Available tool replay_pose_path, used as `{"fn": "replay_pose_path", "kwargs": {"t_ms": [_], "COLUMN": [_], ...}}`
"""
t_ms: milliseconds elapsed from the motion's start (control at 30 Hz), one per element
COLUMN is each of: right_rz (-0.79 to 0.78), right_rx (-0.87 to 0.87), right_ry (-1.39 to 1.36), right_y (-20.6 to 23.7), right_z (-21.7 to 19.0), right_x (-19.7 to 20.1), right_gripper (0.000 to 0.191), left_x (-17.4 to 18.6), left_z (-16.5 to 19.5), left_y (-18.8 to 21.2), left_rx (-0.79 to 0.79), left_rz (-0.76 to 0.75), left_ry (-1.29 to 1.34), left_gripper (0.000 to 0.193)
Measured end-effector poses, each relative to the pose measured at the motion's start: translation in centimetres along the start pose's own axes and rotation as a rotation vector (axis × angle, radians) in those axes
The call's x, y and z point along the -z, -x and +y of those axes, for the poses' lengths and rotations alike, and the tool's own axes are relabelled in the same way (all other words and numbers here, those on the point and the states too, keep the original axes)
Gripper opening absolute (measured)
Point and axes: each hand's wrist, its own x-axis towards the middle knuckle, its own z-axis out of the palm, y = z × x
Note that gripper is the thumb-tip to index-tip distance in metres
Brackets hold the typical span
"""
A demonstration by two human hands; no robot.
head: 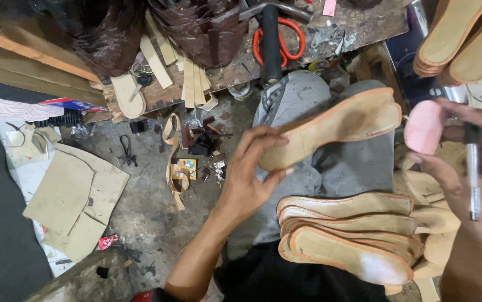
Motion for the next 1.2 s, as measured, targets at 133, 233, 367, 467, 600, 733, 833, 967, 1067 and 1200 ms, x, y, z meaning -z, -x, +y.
{"fn": "replay_pose_path", "kwargs": {"t_ms": [133, 233, 367, 467, 600, 733, 833, 967, 1067, 1200], "right_rz": [-0.032, -0.105, -0.3, -0.468, -0.551, -0.606, -0.645, -0.658, -0.671, -0.63], "right_rx": [-0.009, 0.037, 0.14, 0.231, 0.321, 0.405, 0.369, 0.409, 0.431, 0.469], "right_ry": [0.107, 0.149, 0.09, 0.188, 0.335, 0.369, 0.358, 0.407, 0.433, 0.467], "right_y": [-0.6, -1.6, -2.3, -4.1, -5.5, -5.9, -5.9, -5.7, -5.6, -5.5], "right_z": [0.9, 0.8, 0.3, 0.5, 0.7, 0.8, 0.8, 0.9, 0.8, 0.9], "right_x": [2.0, 1.8, -2.4, -6.6, -10.3, -11.3, -11.1, -11.3, -11.8, -11.8], "right_gripper": [0.061, 0.061, 0.063, 0.066, 0.062, 0.061, 0.063, 0.064, 0.063, 0.062], "left_x": [1.3, 1.4, 1.7, 1.8, 1.3, 1.6, 1.8, 0.5, -1.3, -2.7], "left_z": [3.7, 5.1, 4.1, 2.9, 2.0, 0.9, -1.1, -4.3, -5.8, -6.8], "left_y": [4.3, 6.5, 6.5, 5.5, 4.4, 3.8, 2.8, 0.8, 0.0, -0.4], "left_rx": [-0.057, -0.08, -0.048, 0.09, 0.119, 0.288, 0.275, 0.049, -0.041, -0.036], "left_rz": [-0.211, -0.504, -0.49, -0.409, -0.379, -0.306, -0.105, 0.091, 0.096, 0.063], "left_ry": [0.017, 0.029, 0.018, 0.055, 0.093, 0.094, 0.104, -0.059, -0.041, -0.043], "left_gripper": [0.051, 0.058, 0.066, 0.053, 0.05, 0.065, 0.068, 0.085, 0.085, 0.075]}}
